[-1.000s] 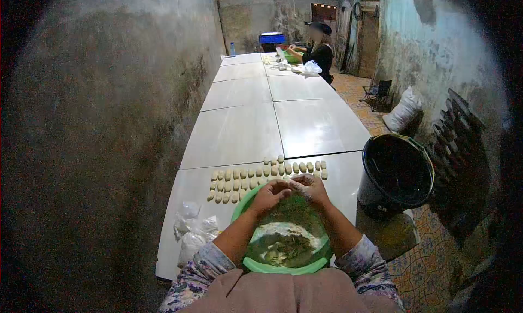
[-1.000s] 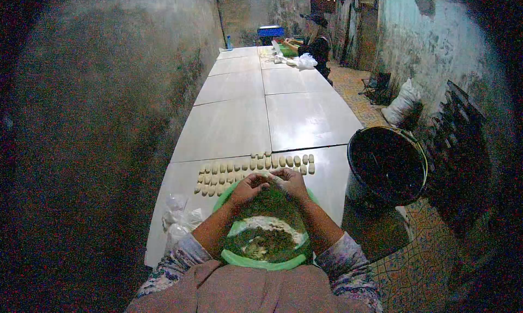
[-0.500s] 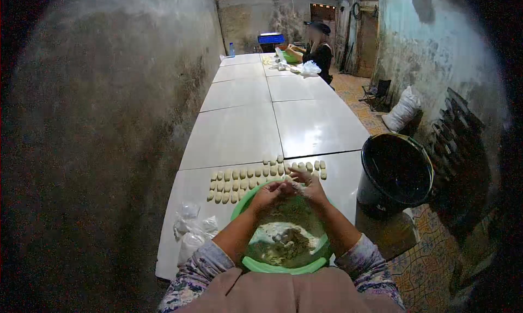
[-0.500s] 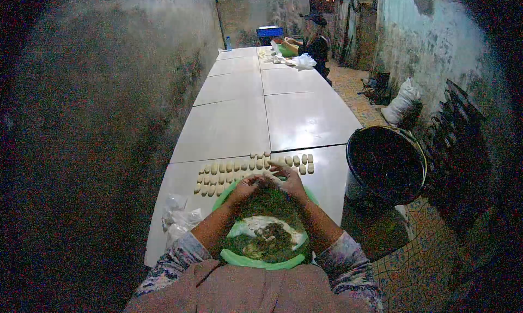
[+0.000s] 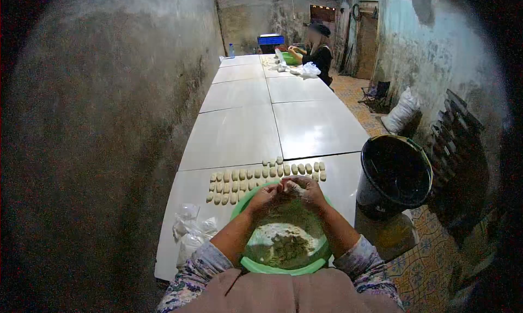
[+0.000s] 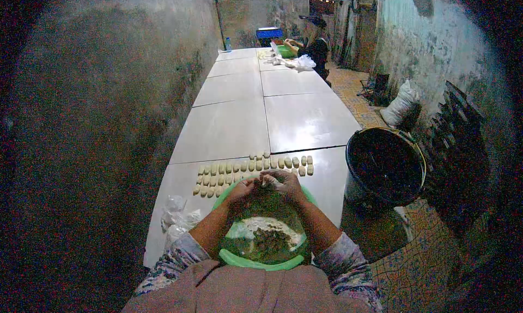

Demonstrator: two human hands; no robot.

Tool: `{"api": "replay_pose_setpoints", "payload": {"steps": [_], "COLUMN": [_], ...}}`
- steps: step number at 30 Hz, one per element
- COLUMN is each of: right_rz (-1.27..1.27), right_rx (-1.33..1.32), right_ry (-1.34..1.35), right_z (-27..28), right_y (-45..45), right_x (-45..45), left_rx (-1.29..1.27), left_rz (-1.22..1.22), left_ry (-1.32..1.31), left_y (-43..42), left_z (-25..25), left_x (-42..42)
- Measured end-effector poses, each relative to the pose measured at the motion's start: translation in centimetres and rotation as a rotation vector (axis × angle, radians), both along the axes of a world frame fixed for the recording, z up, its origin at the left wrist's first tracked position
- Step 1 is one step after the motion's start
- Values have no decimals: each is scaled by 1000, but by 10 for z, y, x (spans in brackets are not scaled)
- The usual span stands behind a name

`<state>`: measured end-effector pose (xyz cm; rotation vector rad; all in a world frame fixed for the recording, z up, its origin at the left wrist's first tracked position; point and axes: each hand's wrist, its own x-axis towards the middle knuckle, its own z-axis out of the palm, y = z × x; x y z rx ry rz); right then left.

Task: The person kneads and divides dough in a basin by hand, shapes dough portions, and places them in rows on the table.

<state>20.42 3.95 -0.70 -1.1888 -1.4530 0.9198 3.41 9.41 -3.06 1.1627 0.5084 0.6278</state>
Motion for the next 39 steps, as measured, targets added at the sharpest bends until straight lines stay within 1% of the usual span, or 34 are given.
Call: {"api": "replay_pose_setpoints", "payload": {"steps": [1, 2, 3, 4, 5, 7, 8, 9, 10, 11, 13, 14, 15, 17, 18, 19, 21, 22, 23, 25, 26, 27, 29, 30, 32, 33, 35, 37, 38, 39], "right_rz": [0, 11, 22, 180, 180, 1, -81, -80, -50, -20, -146, -109, -72, -69, -65, -67, -44, -113, -111, -36, -21, -21, -12, -9, -91, -88, -171, -189, -108, -31], "right_rx": [3, -24, -52, 137, 138, -39, 26, 23, 1, -22, -30, -86, -139, -92, -49, -44, -171, -249, -251, -46, -47, -50, -42, -43, -130, -133, -304, -321, -199, -78], "right_ry": [1, 77, 152, 310, 309, 168, -6, -6, 3, 13, -289, -120, 47, 13, -21, -20, 230, 28, 30, 110, 122, 124, -37, -37, 172, 171, 549, 521, 306, 93], "right_z": [2, 5, 10, 1, -9, -7, -12, -7, 3, 9, 14, 7, -3, -24, -27, -31, -37, -14, -8, -6, -33, -34, -32, -26, -17, -10, 2, -10, -20, -20], "right_y": [-2, -5, -8, 0, 3, 4, 5, 1, -7, -11, -9, -7, -3, 8, 11, 14, 18, 11, 5, -4, 10, 9, 10, 9, 6, 3, -1, 6, 8, 5], "right_x": [0, 0, -1, 4, 7, 4, 4, 0, -5, -8, -3, 0, 5, 16, 18, 20, 19, 15, 9, 1, 10, 13, 19, 17, 11, 9, 6, 10, 10, 9], "left_rx": [63, 65, 19, -29, -28, 24, 26, 74, 125, 125, 294, 232, 234, 390, 360, 364, 258, 295, 293, 365, 335, 332, 366, 365, 300, 296, 285, 302, 292, 281], "left_rz": [27, 27, 67, 106, 106, 87, 89, 77, 64, 64, 202, 188, 187, 194, 208, 207, 201, 201, 202, 163, 154, 153, 128, 131, 175, 178, 184, 198, 182, 161], "left_ry": [24, 24, 83, 143, 142, 179, 177, 134, 92, 94, 188, 136, 136, 258, 196, 196, 112, 164, 167, 181, 58, 60, 172, 172, 193, 194, 327, 300, 236, 173], "left_y": [2, 2, -14, -23, -23, -18, -8, 6, 10, 13, 6, 3, -2, -11, -10, -9, -8, -4, -2, 1, -1, -2, 0, -2, -7, -6, -6, 0, 1, 2], "left_z": [-1, -2, 25, 41, 40, 36, 21, -5, -11, -18, -15, -14, -7, 9, 6, 3, -1, -2, -5, -8, -12, -13, -12, -7, 1, 3, 6, -6, -8, -12], "left_x": [0, 1, 1, 1, 1, 1, 2, 2, 2, 3, 9, 12, 12, 11, 13, 14, 14, 15, 14, 12, 13, 13, 12, 13, 15, 14, 13, 11, 11, 10]}}
